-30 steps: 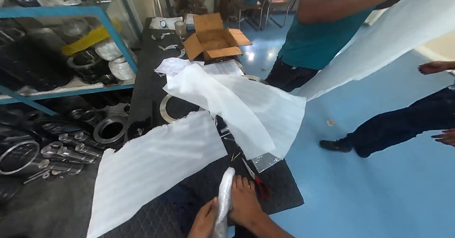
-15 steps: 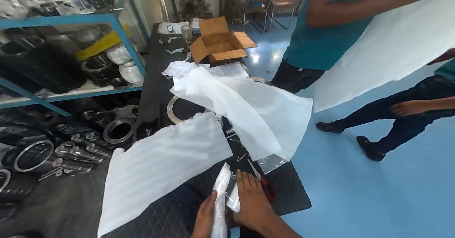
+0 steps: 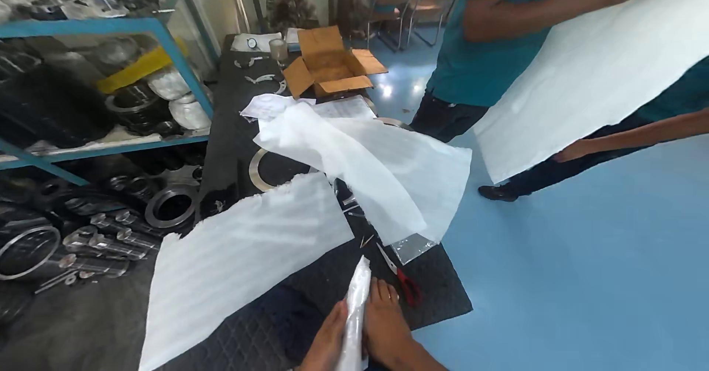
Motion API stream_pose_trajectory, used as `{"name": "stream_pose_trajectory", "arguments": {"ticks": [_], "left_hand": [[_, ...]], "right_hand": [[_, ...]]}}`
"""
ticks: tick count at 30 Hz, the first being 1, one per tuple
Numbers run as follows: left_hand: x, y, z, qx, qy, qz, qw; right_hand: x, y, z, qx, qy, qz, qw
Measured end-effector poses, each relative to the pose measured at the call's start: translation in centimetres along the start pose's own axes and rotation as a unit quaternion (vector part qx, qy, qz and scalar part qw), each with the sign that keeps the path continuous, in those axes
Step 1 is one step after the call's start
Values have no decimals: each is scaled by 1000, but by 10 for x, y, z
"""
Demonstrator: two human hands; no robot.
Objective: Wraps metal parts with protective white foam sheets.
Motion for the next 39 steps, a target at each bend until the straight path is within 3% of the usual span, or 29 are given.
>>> {"name": "stream_pose_trajectory", "arguments": {"ticks": [5,8,12,15,17,19,23,28,30,32,36,39], "left_hand": [[26,7,4,-15,4,241,970],[38,12,13,-21,16,298,954],[35,15,19,0,33,230,973],[29,5,20,38,29,254,966],[35,0,25,9,62,241,968],[40,0,28,-15,85,184,979],[37,7,20,17,99,54,993],[18,14,22,35,43,-80,995],[-1,7,20,71,5,-139,988],[-10,-5,16,84,15,-180,980],[0,-11,14,34,79,-125,988],[15,-7,16,2,139,-1,990]], "right_hand": [[-10,2,1,-4,-15,0,1000],[-8,-1,1,-16,-9,-11,1000],[4,-14,-5,-14,1,-47,999],[4,-26,-7,9,30,-68,997],[5,-26,-7,28,26,-59,998],[10,-19,-9,40,13,-33,999],[19,-3,-17,56,20,24,998],[13,7,-22,78,63,46,994],[3,3,-21,80,58,45,994],[-7,0,-20,64,35,31,997],[-12,-6,-24,50,55,19,997],[-16,-7,-21,36,26,8,999]]}}
Point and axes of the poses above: each hand's wrist, its own z-axis towards the middle knuckle, its own x-axis out of the back of the hand, y = z × x, the point moved 10 cm from there along z, towards the middle knuckle, and after that the axes turned 13 degrees about -x, right-handed, at the moved point
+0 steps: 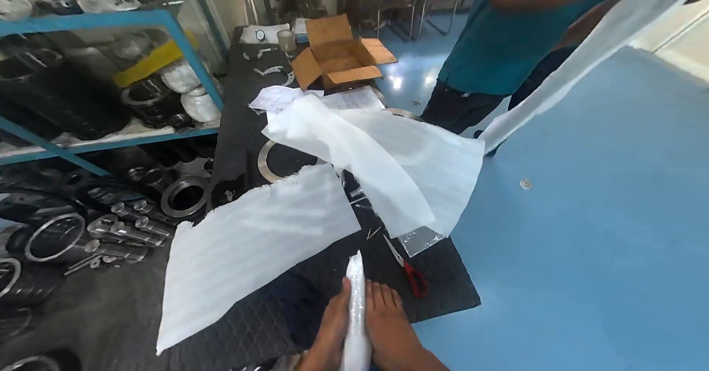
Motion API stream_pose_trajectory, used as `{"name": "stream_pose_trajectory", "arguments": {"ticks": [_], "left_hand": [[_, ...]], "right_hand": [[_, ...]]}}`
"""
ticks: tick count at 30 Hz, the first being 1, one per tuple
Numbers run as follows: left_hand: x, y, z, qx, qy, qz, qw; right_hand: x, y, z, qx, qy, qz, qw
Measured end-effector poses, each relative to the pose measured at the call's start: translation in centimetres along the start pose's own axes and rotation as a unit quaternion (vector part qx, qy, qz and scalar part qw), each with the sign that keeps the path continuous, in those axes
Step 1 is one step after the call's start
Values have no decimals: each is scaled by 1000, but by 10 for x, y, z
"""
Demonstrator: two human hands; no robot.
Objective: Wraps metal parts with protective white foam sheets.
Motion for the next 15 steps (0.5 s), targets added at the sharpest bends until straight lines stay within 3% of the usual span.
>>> {"name": "stream_pose_trajectory", "arguments": {"ticks": [2,4,8,10,12,15], "left_hand": [[17,5,4,-46,52,92,993],[25,9,4,-63,55,168,982],[6,1,-17,20,-171,248,953],[8,-14,-26,68,-226,246,940],[13,-22,-27,68,-205,249,944],[27,-21,-18,20,-94,188,977]], "right_hand": [[0,-2,2,4,-18,-19,1000],[-1,-4,7,5,-31,-37,999],[-5,4,15,-29,-59,-45,997],[-7,-1,15,-21,-69,-52,996],[-9,-6,16,-9,-76,-55,996],[0,3,18,-6,-88,-19,996]]}}
Point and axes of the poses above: each hand's wrist, its own z-axis towards the middle knuckle, its own x-axis out of the back of the hand, y = z × x, the point moved 10 cm from there along z, towards the middle knuckle, and after that the axes turned 13 degrees about -x, right-handed, at the moved point
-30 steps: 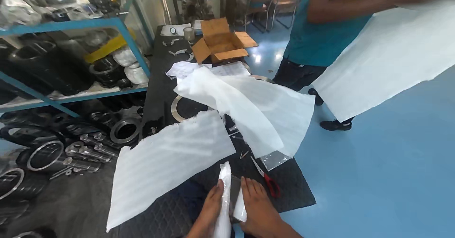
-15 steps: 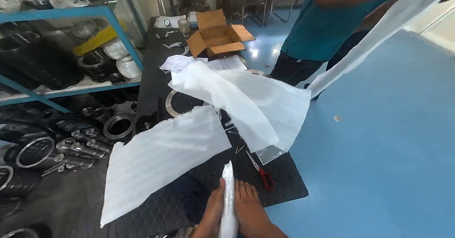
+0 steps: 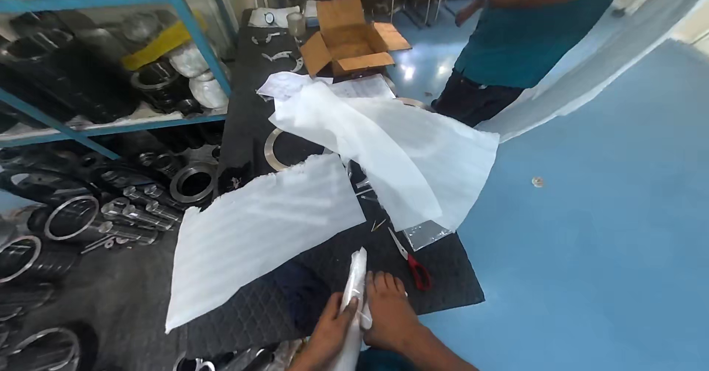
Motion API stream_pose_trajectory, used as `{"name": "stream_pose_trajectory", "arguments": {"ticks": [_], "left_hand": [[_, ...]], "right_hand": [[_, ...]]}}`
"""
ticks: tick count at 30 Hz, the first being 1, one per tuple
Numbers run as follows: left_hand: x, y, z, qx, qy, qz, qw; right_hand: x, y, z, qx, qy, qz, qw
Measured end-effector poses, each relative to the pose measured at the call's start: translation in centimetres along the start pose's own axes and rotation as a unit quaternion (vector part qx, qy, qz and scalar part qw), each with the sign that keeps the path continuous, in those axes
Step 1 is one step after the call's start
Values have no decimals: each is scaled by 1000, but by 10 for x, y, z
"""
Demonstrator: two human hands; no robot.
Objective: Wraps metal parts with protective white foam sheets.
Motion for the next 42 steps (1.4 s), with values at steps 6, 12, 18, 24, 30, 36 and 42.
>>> {"name": "stream_pose_trajectory", "arguments": {"ticks": [6,12,18,24,30,36,42], "left_hand": [[17,22,7,-54,109,-158,980],[-6,32,12,-80,57,-219,971],[-13,24,12,-66,64,-172,981],[24,25,17,-98,176,22,979],[21,13,18,-19,36,162,986],[-6,-15,15,91,-86,79,989],[-13,-22,24,59,6,-145,988]], "right_hand": [[3,32,-16,4,2,117,993],[-15,15,-11,14,-2,79,997],[0,3,-9,18,31,48,998],[-3,1,3,20,3,44,999],[-16,4,14,6,-32,8,999],[-17,-10,18,40,-59,-48,996],[6,-16,30,72,-90,-78,990]]}}
Point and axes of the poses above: each hand's wrist, its own z-axis towards the middle knuckle, its own x-axis out of the back of the hand, y = z × x, the point moved 10 cm from there along z, towards the middle knuckle, and after that the axes turned 13 degrees about -x, right-handed, at the moved point
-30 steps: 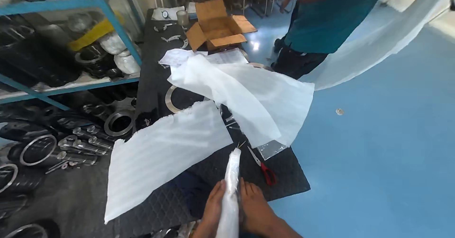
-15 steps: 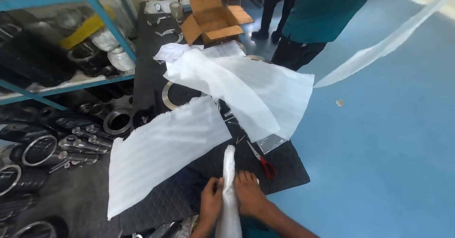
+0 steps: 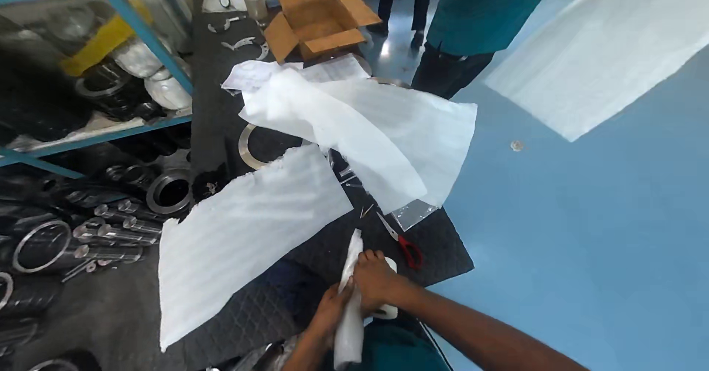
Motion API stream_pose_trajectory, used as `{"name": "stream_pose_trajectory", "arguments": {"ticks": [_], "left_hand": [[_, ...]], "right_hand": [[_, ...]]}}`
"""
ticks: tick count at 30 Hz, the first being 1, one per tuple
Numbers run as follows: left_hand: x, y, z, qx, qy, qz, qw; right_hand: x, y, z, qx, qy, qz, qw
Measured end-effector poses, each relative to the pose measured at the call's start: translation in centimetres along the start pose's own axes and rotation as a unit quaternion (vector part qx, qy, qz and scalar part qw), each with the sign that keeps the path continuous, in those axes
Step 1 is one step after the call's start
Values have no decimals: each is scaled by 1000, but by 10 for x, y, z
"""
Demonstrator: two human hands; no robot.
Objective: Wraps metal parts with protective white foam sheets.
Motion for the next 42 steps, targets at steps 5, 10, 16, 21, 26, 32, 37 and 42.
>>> {"name": "stream_pose_trajectory", "arguments": {"ticks": [5,10,16,21,26,32,37,42], "left_hand": [[20,13,15,-30,25,-86,996],[23,39,15,-64,49,-198,977],[-16,53,9,-105,-27,-330,938],[-26,33,3,-91,-14,-299,950],[-27,38,-1,-101,6,-216,971],[-2,21,16,-96,80,-51,991],[3,15,12,-85,69,73,991],[-13,6,4,-5,-79,37,996]], "right_hand": [[32,19,-7,-14,-15,48,999],[38,20,-20,-15,24,37,999],[0,13,-19,-1,57,72,996],[-14,20,-20,-27,77,105,991],[-11,20,-22,-45,87,96,991],[-11,25,-15,-48,68,69,994],[-15,29,-8,-32,50,29,998],[-16,36,-4,-29,47,21,998]]}}
Point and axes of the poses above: each hand's wrist, its own z-axis towards the middle knuckle, its own x-axis out of the back of the hand, y = z × x, the point moved 10 cm from there along z, towards the middle knuckle, and after that the axes turned 13 degrees about -x, right-handed, at the moved point
